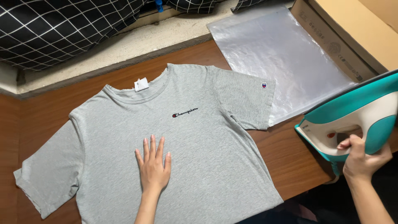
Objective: The person irons a gray t-shirt on a wooden table, then folds it neatly. The person places the folded t-shirt into a clear plastic bag and then into a cardboard box, closing the box at the end.
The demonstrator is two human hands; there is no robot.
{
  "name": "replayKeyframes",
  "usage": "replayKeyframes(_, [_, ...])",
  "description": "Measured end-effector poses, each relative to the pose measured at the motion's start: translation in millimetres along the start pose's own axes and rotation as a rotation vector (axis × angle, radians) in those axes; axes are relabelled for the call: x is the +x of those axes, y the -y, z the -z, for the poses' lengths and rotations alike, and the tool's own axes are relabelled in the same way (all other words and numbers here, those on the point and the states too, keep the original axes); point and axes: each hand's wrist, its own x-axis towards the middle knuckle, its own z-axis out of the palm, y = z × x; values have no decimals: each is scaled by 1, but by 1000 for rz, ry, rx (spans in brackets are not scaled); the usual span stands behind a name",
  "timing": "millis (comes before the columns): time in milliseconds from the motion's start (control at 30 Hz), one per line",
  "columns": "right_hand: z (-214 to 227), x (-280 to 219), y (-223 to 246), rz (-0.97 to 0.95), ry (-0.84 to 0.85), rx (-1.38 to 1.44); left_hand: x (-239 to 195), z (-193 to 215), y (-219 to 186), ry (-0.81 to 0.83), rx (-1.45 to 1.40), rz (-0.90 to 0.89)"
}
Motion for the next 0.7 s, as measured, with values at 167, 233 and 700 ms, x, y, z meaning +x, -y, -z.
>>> replayKeyframes(167, [7,-11,-5,10,-20,-23,-1,-5,2,-21,21,-20])
replayKeyframes(233, [10,-14,-8,26,-37,-43,-2,-6,4,-44,36,-33])
replayKeyframes(700, [8,-43,-8,-3,-84,-127,-3,-14,11,-105,65,-59])
